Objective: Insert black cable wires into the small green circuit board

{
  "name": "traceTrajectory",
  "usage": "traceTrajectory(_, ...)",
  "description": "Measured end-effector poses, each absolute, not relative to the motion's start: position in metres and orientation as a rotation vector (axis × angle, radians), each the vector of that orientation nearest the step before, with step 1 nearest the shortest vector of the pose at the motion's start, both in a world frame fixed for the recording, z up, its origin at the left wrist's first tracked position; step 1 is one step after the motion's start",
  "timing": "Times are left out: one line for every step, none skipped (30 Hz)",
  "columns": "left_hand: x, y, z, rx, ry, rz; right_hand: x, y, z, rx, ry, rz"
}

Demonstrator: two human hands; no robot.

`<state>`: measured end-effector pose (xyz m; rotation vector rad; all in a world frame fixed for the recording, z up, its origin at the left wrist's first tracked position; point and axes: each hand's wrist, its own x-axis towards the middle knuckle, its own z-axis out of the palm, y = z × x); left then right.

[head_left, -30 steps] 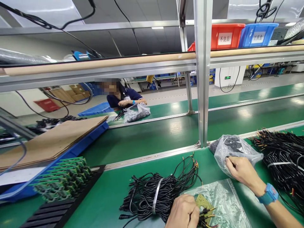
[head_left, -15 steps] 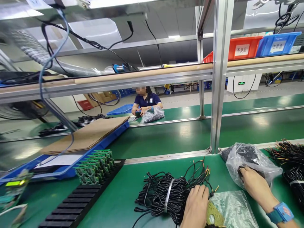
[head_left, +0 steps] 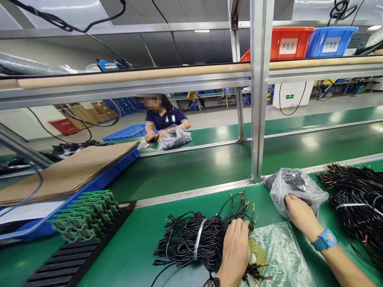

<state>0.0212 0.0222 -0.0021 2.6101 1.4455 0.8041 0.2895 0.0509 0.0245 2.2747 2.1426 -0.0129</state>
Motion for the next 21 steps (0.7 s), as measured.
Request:
traceTrajectory(0.021, 0.021, 0.002, 2.568, 1.396, 0.874, 0.29, 0.051, 0.026, 2.28, 2.151, -0.019)
traceTrajectory(0.02, 0.02, 0.006, 2.521, 1.345, 0.931, 0.29, 0.051, 0.028, 2.286, 2.158, -0.026)
traceTrajectory(0.019, 0.019, 0.01, 2.475, 1.293, 0.976, 0.291, 0.051, 0.03, 2.293, 2.164, -0.034)
traceTrajectory(0.018, 0.018, 0.014, 2.439, 1.243, 1.004, 0.292, 0.05, 0.033, 2.303, 2.164, -0.043)
traceTrajectory(0.016, 0.017, 0.016, 2.412, 1.198, 1.015, 0.293, 0.05, 0.035, 2.317, 2.159, -0.051)
traceTrajectory(0.014, 0.017, 0.018, 2.395, 1.159, 1.0, 0.294, 0.05, 0.037, 2.331, 2.15, -0.057)
traceTrajectory(0.011, 0.016, 0.018, 2.387, 1.129, 0.966, 0.295, 0.049, 0.038, 2.342, 2.143, -0.061)
traceTrajectory(0.009, 0.016, 0.018, 2.383, 1.106, 0.916, 0.296, 0.049, 0.039, 2.349, 2.139, -0.062)
traceTrajectory(0.006, 0.015, 0.018, 2.381, 1.092, 0.859, 0.297, 0.049, 0.04, 2.349, 2.138, -0.059)
traceTrajectory(0.003, 0.015, 0.018, 2.382, 1.082, 0.8, 0.298, 0.049, 0.039, 2.344, 2.137, -0.054)
traceTrajectory(0.0, 0.015, 0.018, 2.385, 1.077, 0.743, 0.298, 0.049, 0.039, 2.336, 2.134, -0.048)
traceTrajectory(-0.002, 0.014, 0.019, 2.391, 1.075, 0.685, 0.298, 0.05, 0.038, 2.327, 2.13, -0.042)
traceTrajectory(-0.004, 0.014, 0.02, 2.396, 1.076, 0.628, 0.298, 0.05, 0.037, 2.317, 2.123, -0.038)
traceTrajectory(-0.006, 0.013, 0.021, 2.398, 1.08, 0.568, 0.298, 0.051, 0.036, 2.308, 2.113, -0.034)
traceTrajectory(-0.008, 0.013, 0.023, 2.396, 1.086, 0.515, 0.298, 0.052, 0.035, 2.303, 2.1, -0.03)
traceTrajectory(-0.009, 0.013, 0.024, 2.388, 1.094, 0.469, 0.297, 0.053, 0.035, 2.301, 2.087, -0.025)
traceTrajectory(-0.011, 0.012, 0.026, 2.378, 1.101, 0.435, 0.297, 0.054, 0.035, 2.3, 2.074, -0.018)
traceTrajectory(-0.012, 0.012, 0.027, 2.368, 1.104, 0.414, 0.297, 0.055, 0.035, 2.302, 2.062, -0.013)
traceTrajectory(-0.013, 0.012, 0.028, 2.363, 1.099, 0.403, 0.297, 0.056, 0.035, 2.303, 2.052, -0.008)
traceTrajectory(-0.014, 0.013, 0.029, 2.364, 1.086, 0.398, 0.296, 0.056, 0.035, 2.305, 2.042, -0.007)
traceTrajectory(-0.015, 0.013, 0.029, 2.373, 1.071, 0.397, 0.296, 0.057, 0.035, 2.305, 2.035, -0.009)
